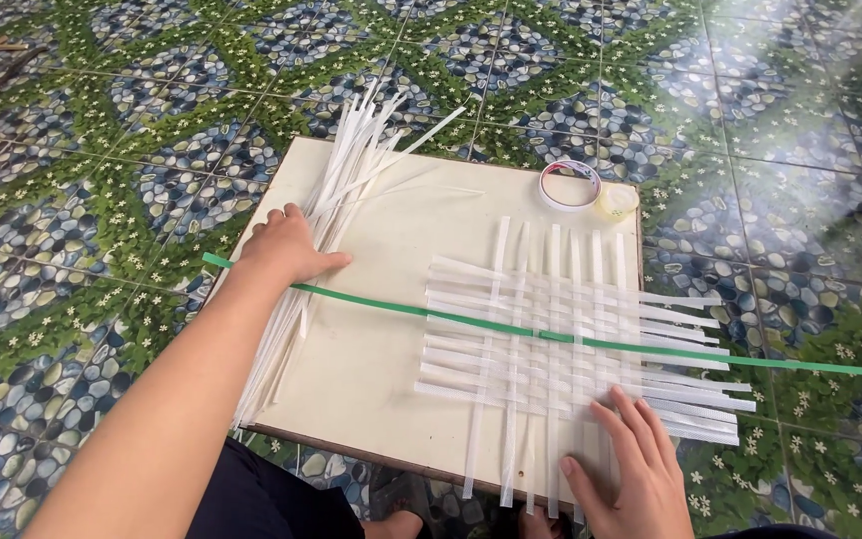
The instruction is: Weaving white plastic strips together on a wooden board to create a mat.
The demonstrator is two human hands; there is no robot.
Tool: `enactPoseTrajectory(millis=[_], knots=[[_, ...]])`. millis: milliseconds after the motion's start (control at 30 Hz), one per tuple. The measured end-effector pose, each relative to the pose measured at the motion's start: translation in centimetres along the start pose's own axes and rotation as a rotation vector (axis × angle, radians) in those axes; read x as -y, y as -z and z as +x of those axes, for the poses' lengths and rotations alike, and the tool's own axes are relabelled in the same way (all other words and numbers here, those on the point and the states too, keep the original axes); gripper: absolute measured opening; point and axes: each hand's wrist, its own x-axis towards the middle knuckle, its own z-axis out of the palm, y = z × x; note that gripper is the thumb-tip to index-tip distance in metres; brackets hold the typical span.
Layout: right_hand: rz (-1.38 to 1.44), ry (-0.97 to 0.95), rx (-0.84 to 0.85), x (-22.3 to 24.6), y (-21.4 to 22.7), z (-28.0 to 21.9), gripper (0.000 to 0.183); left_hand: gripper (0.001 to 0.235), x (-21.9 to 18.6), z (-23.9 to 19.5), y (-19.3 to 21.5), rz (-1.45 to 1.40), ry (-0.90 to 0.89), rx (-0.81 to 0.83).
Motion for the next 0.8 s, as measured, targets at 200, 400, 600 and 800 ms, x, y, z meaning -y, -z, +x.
enactPoseTrajectory(millis=[200,400,600,800], knots=[[-0.013,0.037,0.005,0.2,-0.3,-0.5,0.062,0.117,-0.8,-0.6,-0.6,0.107,-0.043,-0.085],[0.024,-0.095,0.271,1.3,1.0,-0.2,0.063,0.077,-4.2,-9.3,-3.1,0.039,-0.621,-0.586],[0.305,-0.202,-0.283,4.4,4.6,0.2,0.034,0.029,-4.8,-19.0,-3.5,-0.534,-0.509,-0.101],[0.797,-0.660,-0.697,0.2,4.8,1.2,0.034,0.051,-2.3,-18.6,-6.7,-0.763,-0.213,0.032]])
